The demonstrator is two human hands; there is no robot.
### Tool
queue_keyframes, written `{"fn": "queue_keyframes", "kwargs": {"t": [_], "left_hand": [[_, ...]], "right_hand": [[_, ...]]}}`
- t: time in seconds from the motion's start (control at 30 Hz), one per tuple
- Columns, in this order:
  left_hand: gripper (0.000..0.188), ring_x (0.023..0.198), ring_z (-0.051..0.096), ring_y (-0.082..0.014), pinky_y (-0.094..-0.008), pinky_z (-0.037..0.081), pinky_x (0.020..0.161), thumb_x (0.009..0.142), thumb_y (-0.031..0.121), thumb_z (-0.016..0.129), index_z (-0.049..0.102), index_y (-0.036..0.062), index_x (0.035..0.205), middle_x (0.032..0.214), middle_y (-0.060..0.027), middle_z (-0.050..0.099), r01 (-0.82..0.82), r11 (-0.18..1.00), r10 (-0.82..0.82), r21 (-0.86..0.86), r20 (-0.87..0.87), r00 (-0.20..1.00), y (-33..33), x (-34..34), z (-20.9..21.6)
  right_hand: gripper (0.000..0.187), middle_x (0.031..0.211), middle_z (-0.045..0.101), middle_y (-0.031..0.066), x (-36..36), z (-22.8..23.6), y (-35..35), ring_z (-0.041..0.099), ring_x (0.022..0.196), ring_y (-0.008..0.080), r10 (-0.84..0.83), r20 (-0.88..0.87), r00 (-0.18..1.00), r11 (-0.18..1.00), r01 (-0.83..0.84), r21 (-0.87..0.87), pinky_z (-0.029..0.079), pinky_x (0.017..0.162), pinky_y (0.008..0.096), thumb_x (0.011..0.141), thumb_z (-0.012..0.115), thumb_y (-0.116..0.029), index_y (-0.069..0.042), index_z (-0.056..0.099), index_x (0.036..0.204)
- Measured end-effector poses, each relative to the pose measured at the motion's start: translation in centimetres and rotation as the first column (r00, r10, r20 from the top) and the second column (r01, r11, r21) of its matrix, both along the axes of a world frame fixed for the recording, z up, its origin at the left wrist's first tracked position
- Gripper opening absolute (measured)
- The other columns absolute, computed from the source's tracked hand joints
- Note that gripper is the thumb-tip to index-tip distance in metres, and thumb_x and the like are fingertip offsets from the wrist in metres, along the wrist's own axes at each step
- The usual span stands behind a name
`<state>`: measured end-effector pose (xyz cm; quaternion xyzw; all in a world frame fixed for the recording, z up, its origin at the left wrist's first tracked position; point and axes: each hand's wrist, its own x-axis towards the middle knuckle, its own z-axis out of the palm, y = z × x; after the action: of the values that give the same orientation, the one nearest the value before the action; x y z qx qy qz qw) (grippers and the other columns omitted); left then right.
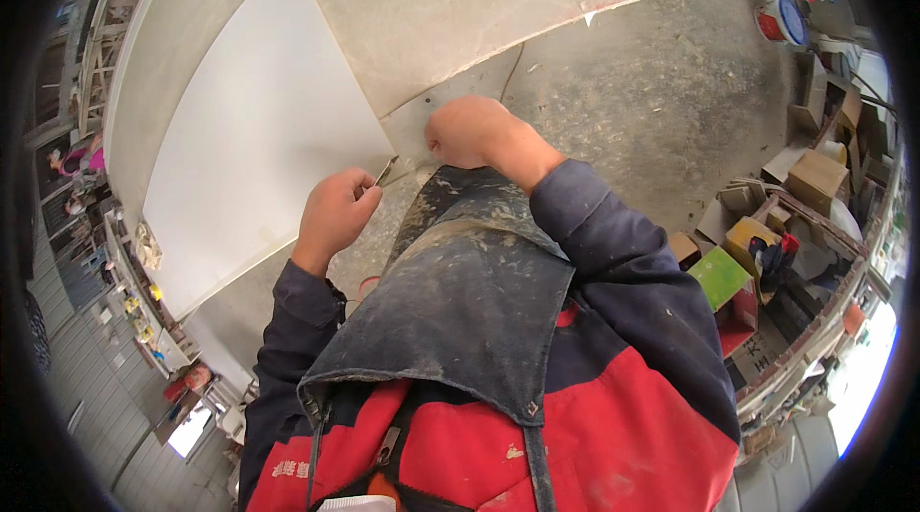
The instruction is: The person applies yellow masking tape along the edges of a large white board, then uses a utility knife to trim the tape. They also handle a thin wooden strip, positioning it on the board and securing it with additional tape.
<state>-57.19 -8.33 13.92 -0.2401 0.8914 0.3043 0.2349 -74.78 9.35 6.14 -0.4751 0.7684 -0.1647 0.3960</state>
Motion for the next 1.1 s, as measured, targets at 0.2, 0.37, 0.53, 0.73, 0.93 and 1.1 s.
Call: {"fn": "queue_keyframes", "kwargs": {"t": [0.2,0.37,0.53,0.73,0.93,1.1], "left_hand": [[0.025,0.077,0.069,-0.0356,-0.0445,0.052,0.071,0.091,0.026,0.067,0.073,0.0013,0.094,0.082,-0.0176,0.072,-0.079,0.997,0.079,-0.02,-0.002,0.997,1.1,0.5,-1.1],[0.026,0.076,0.069,-0.0351,-0.044,0.053,0.071,0.089,0.025,0.067,0.073,0.0,0.092,0.081,-0.018,0.072,-0.125,0.992,0.125,0.0,-0.012,0.992,1.4,0.2,-1.0],[0.026,0.076,0.069,-0.0346,-0.0432,0.053,0.071,0.089,0.025,0.067,0.073,-0.0001,0.091,0.081,-0.018,0.072,-0.18,0.984,0.18,-0.004,0.027,0.983,1.1,0.4,0.4],[0.025,0.076,0.069,-0.0348,-0.0437,0.053,0.071,0.089,0.024,0.066,0.073,0.0,0.088,0.081,-0.0183,0.071,-0.173,0.985,0.174,0.019,-0.066,0.982,1.3,0.7,-0.5],[0.028,0.069,0.065,-0.0261,-0.0389,0.051,0.066,0.087,0.025,0.068,0.071,-0.0027,0.089,0.075,-0.0163,0.068,-0.114,0.993,0.112,-0.012,-0.129,0.985,1.9,1.3,-2.6],[0.027,0.068,0.064,-0.0247,-0.0386,0.05,0.066,0.087,0.024,0.067,0.071,-0.0024,0.088,0.074,-0.0157,0.068,-0.205,0.978,0.207,0.023,-0.109,0.972,2.6,1.2,-1.4]], "right_hand": [[0.02,0.093,0.074,0.0161,0.2,-0.6,0.2,0.07,0.09,0.0408,0.006,0.002,1.0,0.997,-0.006,-0.077,0.055,0.078,0.0517,0.086,0.062,-0.018,-0.012,0.078,0.095],[0.02,0.096,0.076,0.0169,0.5,-0.9,0.0,0.072,0.092,0.041,0.003,-0.025,1.0,0.996,-0.005,-0.089,0.057,0.08,0.0517,0.083,0.064,-0.017,-0.011,0.08,0.093],[0.021,0.095,0.076,0.0162,0.8,-0.4,1.0,0.071,0.093,0.0409,-0.081,0.013,0.997,0.991,0.082,-0.104,0.057,0.081,0.051,0.085,0.062,-0.019,-0.011,0.079,0.095],[0.023,0.095,0.075,0.0138,1.3,-0.4,1.1,0.071,0.092,0.0385,-0.067,-0.064,0.996,0.996,0.064,-0.057,0.056,0.08,0.0498,0.092,0.061,-0.021,-0.015,0.079,0.105],[0.023,0.096,0.076,0.0141,1.7,0.0,1.3,0.071,0.093,0.0384,-0.077,-0.096,0.992,0.995,0.071,-0.071,0.056,0.081,0.0496,0.093,0.061,-0.022,-0.015,0.079,0.106],[0.023,0.097,0.076,0.0138,1.8,-0.5,1.7,0.071,0.094,0.0381,-0.111,-0.06,0.992,0.99,0.106,-0.091,0.056,0.082,0.0484,0.093,0.063,-0.024,-0.013,0.079,0.105]]}}
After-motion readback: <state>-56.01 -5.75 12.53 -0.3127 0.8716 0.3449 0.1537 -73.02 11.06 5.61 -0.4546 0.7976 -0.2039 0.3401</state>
